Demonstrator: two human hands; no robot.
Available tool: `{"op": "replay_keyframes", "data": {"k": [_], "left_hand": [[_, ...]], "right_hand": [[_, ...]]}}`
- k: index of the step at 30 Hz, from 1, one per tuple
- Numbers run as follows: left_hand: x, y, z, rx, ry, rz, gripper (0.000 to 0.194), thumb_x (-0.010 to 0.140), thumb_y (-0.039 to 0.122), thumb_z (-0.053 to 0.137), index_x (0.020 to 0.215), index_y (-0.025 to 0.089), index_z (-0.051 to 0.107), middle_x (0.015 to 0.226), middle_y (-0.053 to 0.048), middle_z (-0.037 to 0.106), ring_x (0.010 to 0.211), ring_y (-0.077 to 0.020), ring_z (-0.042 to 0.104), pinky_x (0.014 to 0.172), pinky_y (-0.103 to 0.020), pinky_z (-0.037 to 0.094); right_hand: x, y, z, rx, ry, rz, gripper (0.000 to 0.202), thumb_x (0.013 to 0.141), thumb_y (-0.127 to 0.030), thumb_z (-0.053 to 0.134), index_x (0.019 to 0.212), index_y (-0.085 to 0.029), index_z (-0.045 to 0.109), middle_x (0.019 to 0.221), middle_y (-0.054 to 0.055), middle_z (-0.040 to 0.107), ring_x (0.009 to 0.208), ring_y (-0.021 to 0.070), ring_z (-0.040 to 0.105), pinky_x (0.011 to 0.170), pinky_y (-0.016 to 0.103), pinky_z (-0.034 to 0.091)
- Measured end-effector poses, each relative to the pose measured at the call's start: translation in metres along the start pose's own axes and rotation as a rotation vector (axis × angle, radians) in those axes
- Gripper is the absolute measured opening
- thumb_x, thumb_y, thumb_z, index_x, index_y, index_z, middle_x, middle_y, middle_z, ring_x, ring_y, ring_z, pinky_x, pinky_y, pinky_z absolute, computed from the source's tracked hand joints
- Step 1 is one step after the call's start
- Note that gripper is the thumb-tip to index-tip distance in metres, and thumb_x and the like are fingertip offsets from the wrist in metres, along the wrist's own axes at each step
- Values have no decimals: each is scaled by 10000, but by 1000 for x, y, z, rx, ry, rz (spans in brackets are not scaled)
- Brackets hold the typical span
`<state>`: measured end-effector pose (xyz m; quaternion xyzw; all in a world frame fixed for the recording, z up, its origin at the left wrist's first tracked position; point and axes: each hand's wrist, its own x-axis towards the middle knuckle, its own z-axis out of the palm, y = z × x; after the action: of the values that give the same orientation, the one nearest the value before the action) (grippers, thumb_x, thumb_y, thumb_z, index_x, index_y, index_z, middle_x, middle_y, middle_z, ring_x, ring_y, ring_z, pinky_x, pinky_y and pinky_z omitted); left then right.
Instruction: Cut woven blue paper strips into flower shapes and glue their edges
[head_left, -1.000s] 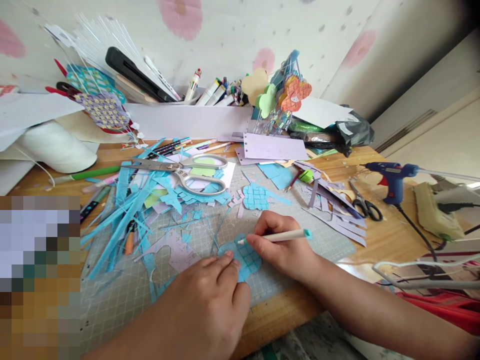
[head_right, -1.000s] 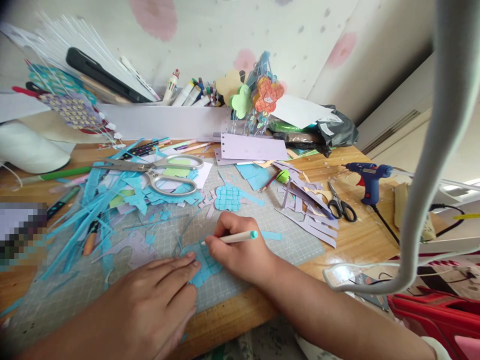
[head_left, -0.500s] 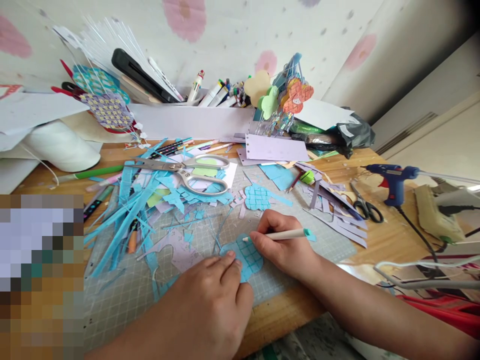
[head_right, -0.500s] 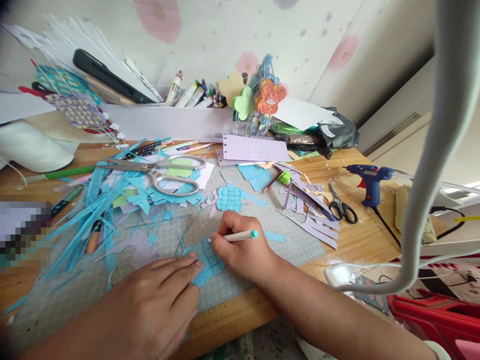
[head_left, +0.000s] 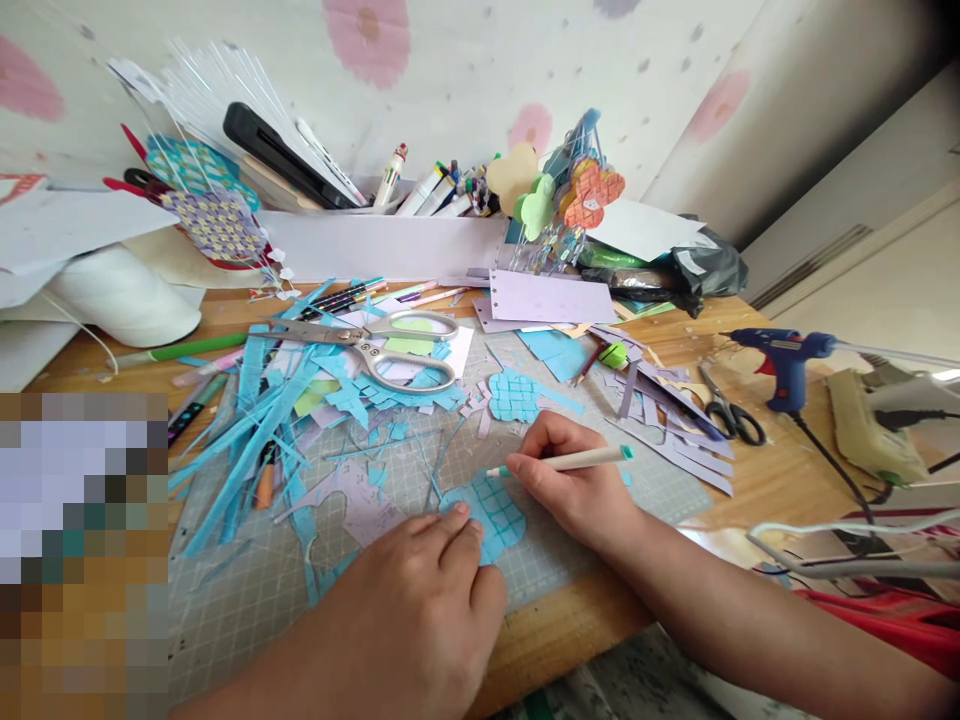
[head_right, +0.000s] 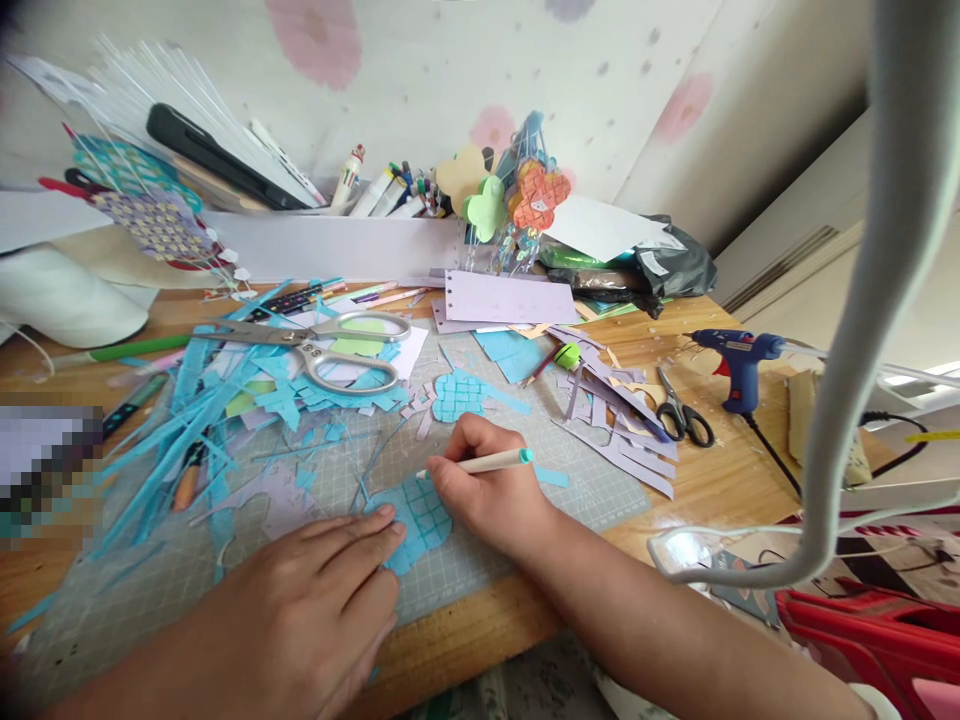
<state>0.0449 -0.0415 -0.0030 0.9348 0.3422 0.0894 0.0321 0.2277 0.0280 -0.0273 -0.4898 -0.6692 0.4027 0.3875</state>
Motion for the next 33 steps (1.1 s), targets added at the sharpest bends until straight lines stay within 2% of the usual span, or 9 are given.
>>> {"op": "replay_keyframes", "data": {"k": [10,14,19,23,25,30,33], "left_hand": [[0,0,3,1,23,-10,120,806,102,484,766,173,571,959,-127,711,935,-254,664,848,-411,530],[0,1,3,5,16,-9,125,812,108,480,764,173,575,957,-119,712,933,-245,661,841,-400,532],[0,1,0,5,13,-13,135,825,110,470,780,169,583,961,-121,705,927,-238,656,851,-398,526],[1,0,0,-7,21,-18,136,823,106,473,771,173,579,943,-104,710,917,-228,659,859,-392,529],[2,0,2,-8,49,-15,144,818,102,471,756,179,576,912,-89,715,893,-221,665,853,-389,537],[-2,3,6,26,208,-10,179,813,108,441,735,190,579,923,-76,724,867,-207,677,828,-373,557],[-5,7,6,32,203,-11,189,794,96,438,705,198,571,813,-58,721,782,-200,683,763,-360,576]], "right_hand": [[-1,1,2,-137,-68,-79,213,744,-218,594,588,-195,451,496,-61,446,446,74,370,429,195,297],[-1,1,0,-91,-91,-75,229,720,-197,589,556,-199,429,491,-60,429,453,76,357,433,202,293],[0,4,-3,88,30,30,241,732,-258,598,566,-208,429,493,-46,465,462,97,393,441,223,320],[1,6,-3,116,101,36,235,733,-256,606,573,-209,441,502,-39,483,463,103,402,447,233,315],[1,6,-3,115,113,34,231,733,-249,607,572,-209,445,501,-40,480,464,102,401,452,235,316],[0,7,-3,116,132,14,226,736,-250,606,575,-208,453,503,-39,475,475,105,404,462,238,323],[0,7,-2,107,91,15,224,736,-250,603,577,-208,450,497,-43,459,463,100,386,450,234,309]]}}
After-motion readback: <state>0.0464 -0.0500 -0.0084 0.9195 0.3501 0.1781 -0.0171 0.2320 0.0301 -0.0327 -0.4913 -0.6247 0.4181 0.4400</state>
